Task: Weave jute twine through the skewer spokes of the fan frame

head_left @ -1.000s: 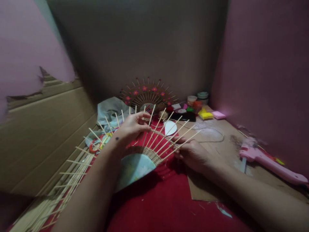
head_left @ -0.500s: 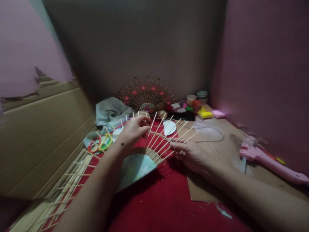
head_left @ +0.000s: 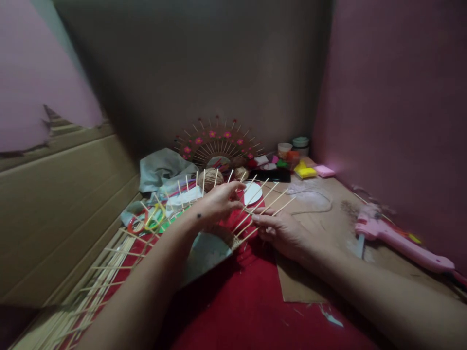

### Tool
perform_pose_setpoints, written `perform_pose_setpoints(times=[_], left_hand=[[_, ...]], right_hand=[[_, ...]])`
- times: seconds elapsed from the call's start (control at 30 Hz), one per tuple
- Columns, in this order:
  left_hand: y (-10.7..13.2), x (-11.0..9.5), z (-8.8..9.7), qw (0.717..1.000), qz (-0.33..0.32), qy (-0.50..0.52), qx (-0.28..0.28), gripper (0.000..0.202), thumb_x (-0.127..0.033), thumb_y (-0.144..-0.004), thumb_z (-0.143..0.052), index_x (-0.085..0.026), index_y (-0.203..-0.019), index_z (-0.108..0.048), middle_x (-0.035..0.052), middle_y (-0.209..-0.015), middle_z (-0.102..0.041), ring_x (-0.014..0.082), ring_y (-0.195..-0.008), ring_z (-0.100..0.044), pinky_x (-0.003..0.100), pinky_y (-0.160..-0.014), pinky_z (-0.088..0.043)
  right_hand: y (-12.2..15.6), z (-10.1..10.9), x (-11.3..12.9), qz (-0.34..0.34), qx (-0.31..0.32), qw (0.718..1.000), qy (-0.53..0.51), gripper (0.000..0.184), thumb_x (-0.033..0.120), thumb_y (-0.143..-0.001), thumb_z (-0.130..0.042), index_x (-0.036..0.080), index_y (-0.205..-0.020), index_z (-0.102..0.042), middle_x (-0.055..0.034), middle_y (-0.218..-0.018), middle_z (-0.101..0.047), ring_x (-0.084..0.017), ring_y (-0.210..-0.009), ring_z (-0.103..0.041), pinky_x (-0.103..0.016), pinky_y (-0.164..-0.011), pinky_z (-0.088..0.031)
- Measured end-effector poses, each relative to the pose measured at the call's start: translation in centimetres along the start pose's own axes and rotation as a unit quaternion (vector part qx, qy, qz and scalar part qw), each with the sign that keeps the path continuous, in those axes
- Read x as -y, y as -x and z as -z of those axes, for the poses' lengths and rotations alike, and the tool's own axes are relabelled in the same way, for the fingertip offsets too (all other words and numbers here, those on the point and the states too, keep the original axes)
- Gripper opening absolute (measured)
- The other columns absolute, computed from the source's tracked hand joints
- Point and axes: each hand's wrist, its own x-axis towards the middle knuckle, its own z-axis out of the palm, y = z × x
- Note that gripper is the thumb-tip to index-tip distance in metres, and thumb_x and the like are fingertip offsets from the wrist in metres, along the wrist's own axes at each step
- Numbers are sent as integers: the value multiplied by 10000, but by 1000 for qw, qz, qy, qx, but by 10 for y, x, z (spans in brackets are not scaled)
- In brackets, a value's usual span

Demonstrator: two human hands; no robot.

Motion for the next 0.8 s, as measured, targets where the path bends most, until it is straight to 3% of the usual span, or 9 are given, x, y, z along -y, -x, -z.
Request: perform_pose_setpoints(times=[0.17, 0.33, 0.47, 0.63, 0.8], left_hand=[[-6, -1, 6, 995, 4, 89, 38, 459, -118, -686, -604, -126, -1129, -480, -66, -546, -461, 44, -369, -378, 184, -354, -262], [-1, -5, 7, 991, 30, 131, 3, 464, -105, -666, -624, -141, -1106, -480, -85, -504, -422, 33, -339, -339, 181, -337, -223], [8, -8, 13, 989, 29, 142, -24, 456, -110, -656, -639, -147, -1091, -506, -84, -504, -419, 27, -355, -329, 181, -345, -217], [14, -8, 16, 989, 5, 148, -17, 479, -125, -661, -639, -155, -1115, -492, -89, -495, -418, 29, -345, -338, 184, -341, -209], [15, -9, 13, 989, 3, 145, -16, 496, -129, -654, -645, -158, -1124, -488, -86, -507, -433, 30, -349, -345, 183, -344, -215]], right_hand=[[0, 0, 1, 3, -7, 1000, 7, 171, 171, -611, -720, 153, -761, -639, 33, -597, -520, -36, -460, -329, -197, -426, -225], [4, 1, 8, 14, 36, 998, 57, 232, 99, -603, -644, 163, -826, -654, -17, -705, -593, -68, -502, -403, -218, -445, -275], [8, -1, 15, 26, 90, 987, 128, 317, 46, -541, -523, 168, -806, -647, -2, -644, -580, -87, -511, -433, -222, -465, -298], [6, -6, 14, 79, 6, 953, 292, 36, 164, -646, -606, 173, -666, -635, 8, -636, -589, -106, -596, -484, -243, -581, -376], [-9, 6, 12, 83, -83, 982, 149, 175, 320, -668, -670, 166, -738, -627, 36, -542, -531, -56, -432, -390, -202, -409, -277]])
